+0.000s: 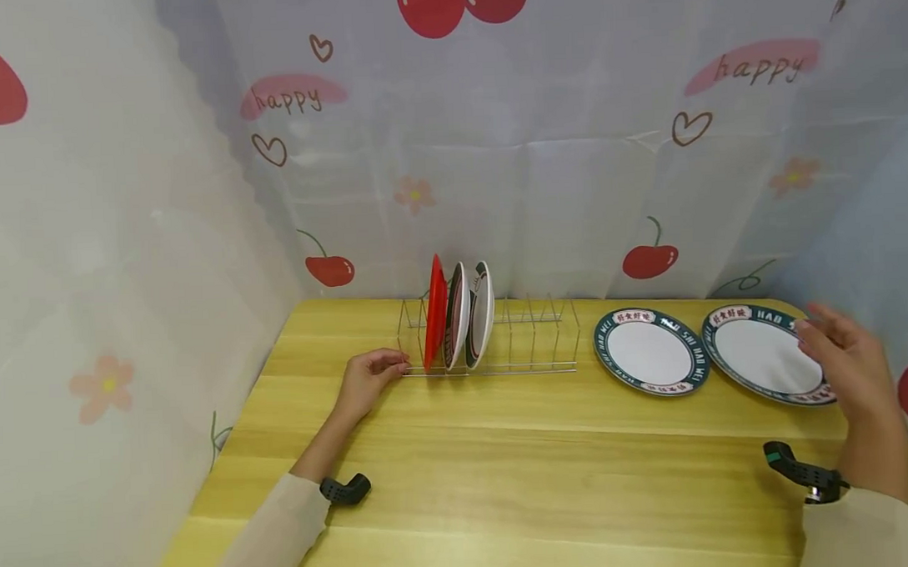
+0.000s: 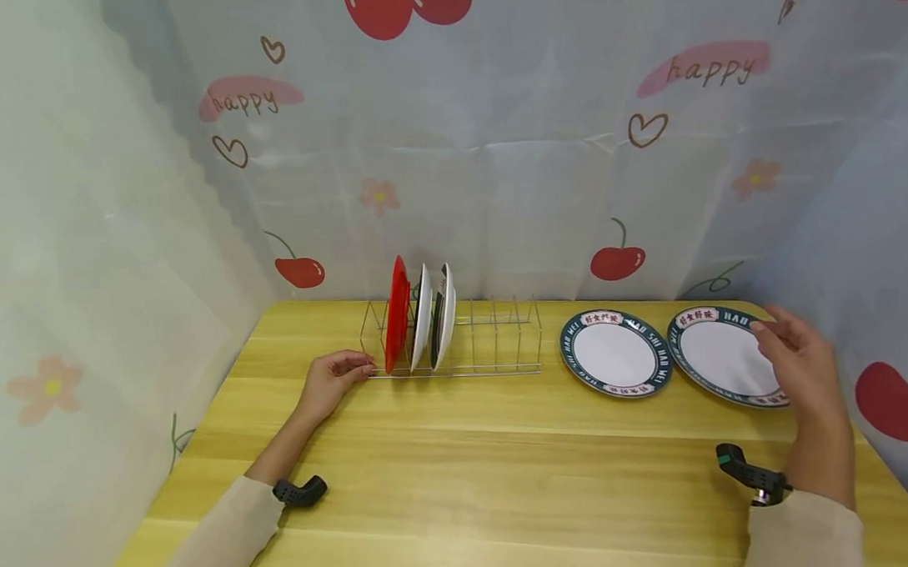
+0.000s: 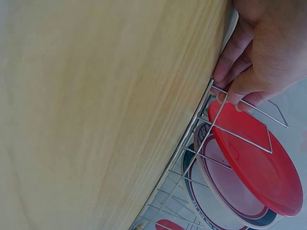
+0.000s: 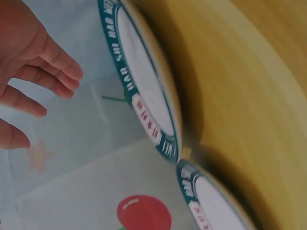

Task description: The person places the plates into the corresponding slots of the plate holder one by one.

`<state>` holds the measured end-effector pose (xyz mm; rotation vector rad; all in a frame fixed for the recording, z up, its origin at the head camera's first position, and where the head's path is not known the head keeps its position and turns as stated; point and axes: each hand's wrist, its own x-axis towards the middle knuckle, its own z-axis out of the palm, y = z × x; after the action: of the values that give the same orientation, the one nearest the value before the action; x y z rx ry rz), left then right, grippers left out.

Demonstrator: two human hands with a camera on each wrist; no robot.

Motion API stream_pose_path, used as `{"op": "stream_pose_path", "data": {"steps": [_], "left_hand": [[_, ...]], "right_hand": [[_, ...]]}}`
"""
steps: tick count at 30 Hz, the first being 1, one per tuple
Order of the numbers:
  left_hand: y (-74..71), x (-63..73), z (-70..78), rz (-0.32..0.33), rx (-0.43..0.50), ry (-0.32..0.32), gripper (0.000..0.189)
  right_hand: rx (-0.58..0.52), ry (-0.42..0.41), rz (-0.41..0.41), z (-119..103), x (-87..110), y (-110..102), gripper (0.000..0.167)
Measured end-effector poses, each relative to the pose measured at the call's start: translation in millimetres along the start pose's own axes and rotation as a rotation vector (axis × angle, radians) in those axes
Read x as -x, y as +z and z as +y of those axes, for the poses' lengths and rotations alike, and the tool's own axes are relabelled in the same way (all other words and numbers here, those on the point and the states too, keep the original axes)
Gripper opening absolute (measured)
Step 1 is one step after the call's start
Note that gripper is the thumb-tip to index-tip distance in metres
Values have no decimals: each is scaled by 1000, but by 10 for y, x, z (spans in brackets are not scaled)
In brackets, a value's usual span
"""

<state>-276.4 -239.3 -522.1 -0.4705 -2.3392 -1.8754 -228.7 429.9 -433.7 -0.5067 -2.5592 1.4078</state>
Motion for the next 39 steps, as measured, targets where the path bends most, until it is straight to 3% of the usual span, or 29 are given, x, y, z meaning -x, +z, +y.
{"op": "stream_pose_path", "data": {"steps": [6,12,21,25,32,35,39], "left_hand": [[24,61,201,-7,-10,1,17],[26,55,191,-4,-13,21,17],[28,46,203,-13,-7,26,17],[34,50,202,-8,-12,26,17],[37,63,189,-5,-13,24,17],[39,61,194,1,-27,17,17],[36,42,182,6,-49,-3,16]], "right_hand": [[147,71,31,147,-53,-19,70],[183,95,78,334,-52,-28,69],[146,233,127,466,-87,-16,68],[127,293,203,459,-87,-12,63],[-3,399,357,445,-33,-50,55],[-13,440,353,454,-29,-56,56],[-2,489,279,472,-39,-58,60]]}}
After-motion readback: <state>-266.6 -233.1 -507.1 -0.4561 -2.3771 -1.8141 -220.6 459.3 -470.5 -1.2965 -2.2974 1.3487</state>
